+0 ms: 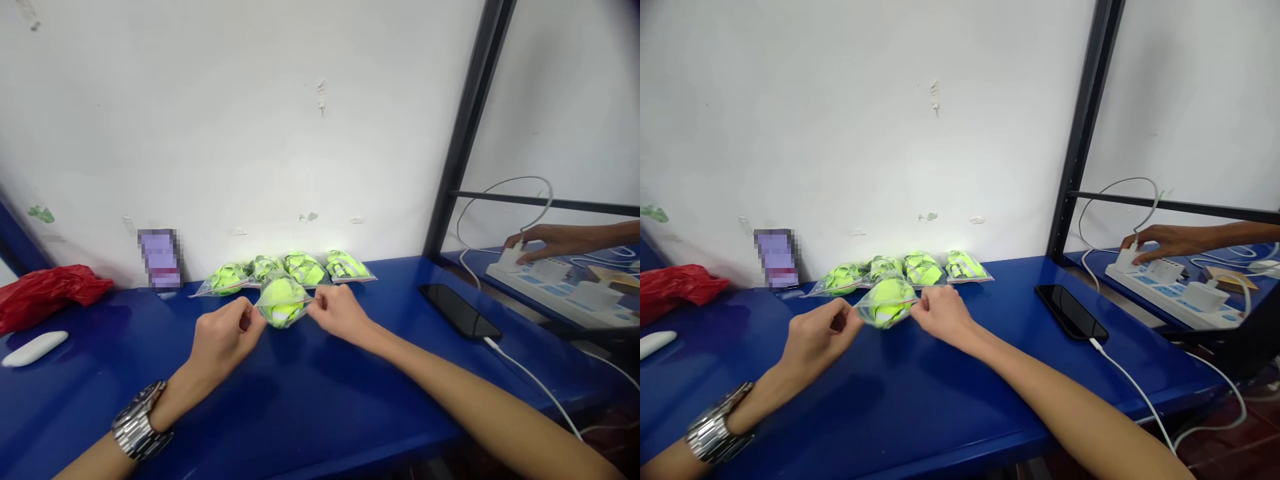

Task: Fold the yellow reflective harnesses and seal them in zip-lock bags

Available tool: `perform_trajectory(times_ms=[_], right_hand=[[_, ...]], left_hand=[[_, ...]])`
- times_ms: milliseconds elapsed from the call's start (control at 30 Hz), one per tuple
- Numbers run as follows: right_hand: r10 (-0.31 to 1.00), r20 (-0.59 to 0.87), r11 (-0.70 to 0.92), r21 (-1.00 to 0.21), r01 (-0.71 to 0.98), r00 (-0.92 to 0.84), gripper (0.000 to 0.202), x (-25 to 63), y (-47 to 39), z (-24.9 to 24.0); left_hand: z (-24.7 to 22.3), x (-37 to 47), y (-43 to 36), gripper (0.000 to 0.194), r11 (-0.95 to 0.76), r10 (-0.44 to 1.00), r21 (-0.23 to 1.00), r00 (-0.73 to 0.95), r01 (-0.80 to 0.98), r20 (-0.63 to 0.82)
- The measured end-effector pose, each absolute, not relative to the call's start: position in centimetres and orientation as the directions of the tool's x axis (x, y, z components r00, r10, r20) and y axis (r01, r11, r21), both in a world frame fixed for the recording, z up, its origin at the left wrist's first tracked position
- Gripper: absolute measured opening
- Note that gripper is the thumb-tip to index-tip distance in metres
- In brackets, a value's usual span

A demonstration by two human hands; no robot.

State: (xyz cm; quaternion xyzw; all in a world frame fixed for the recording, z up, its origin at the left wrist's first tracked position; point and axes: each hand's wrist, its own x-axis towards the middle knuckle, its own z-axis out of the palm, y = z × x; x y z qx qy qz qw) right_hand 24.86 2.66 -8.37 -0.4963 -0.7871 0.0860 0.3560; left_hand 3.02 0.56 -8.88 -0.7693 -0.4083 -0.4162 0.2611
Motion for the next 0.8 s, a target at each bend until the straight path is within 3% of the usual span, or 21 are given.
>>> perform_trajectory(times_ms=[67,200,300,433,500,567,633,700,800], right_hand=[[0.848,0.479,0.473,-0.495,0.729,-0.226,0.017,25.4,2.9,-8.4],[0.806,0.489,0.581,-0.546,0.603,-0.334,0.009,24.9,2.4,-8.7],[0.747,0.502,0.665,-0.571,0.482,-0.436,0.019,24.7,2.4,-9.1],[0.766,0.51,0.638,-0.675,0.37,-0.391,0.02,25.5,3.6,-9.7],[0.806,0.484,0.578,-0.768,0.276,-0.341,0.014,25.7,4.3,-9.9],[0.842,0.437,0.495,-0.859,0.129,-0.315,0.014,25.6,4.7,-10.2],[0.883,0.373,0.387,-0.922,-0.009,-0.285,0.02,25.5,4.8,-10.4],[0.925,0.333,0.327,-0.943,-0.06,-0.183,0.027,25.5,4.9,-10.6],[0.923,0.383,0.381,-0.923,0.046,0.04,0.03,25.6,5.0,-10.9]], left_hand=[[-8.4,2.9,0.4,0.024,-0.602,0.403,-0.048,0.355,0.797,0.844],[-8.2,4.0,-0.9,0.018,-0.808,0.369,-0.1,0.631,0.58,0.682],[-8.4,4.3,-1.2,0.019,-0.815,0.413,-0.031,0.618,0.579,0.668],[-8.7,2.5,0.7,0.024,-0.552,0.652,0.29,0.189,0.782,0.734],[-9.0,1.5,2.1,0.036,-0.429,0.763,0.494,0.01,0.756,0.647],[-9.4,0.9,3.2,0.047,-0.343,0.907,0.732,0.003,0.588,0.422],[-9.6,0.9,3.5,0.05,-0.249,0.968,0.902,0.119,0.352,0.221],[-9.6,1.4,3.3,0.049,-0.165,0.974,0.971,0.183,0.175,0.132],[-9.3,2.2,2.6,0.045,-0.1,0.983,0.992,0.163,0.075,0.087]])
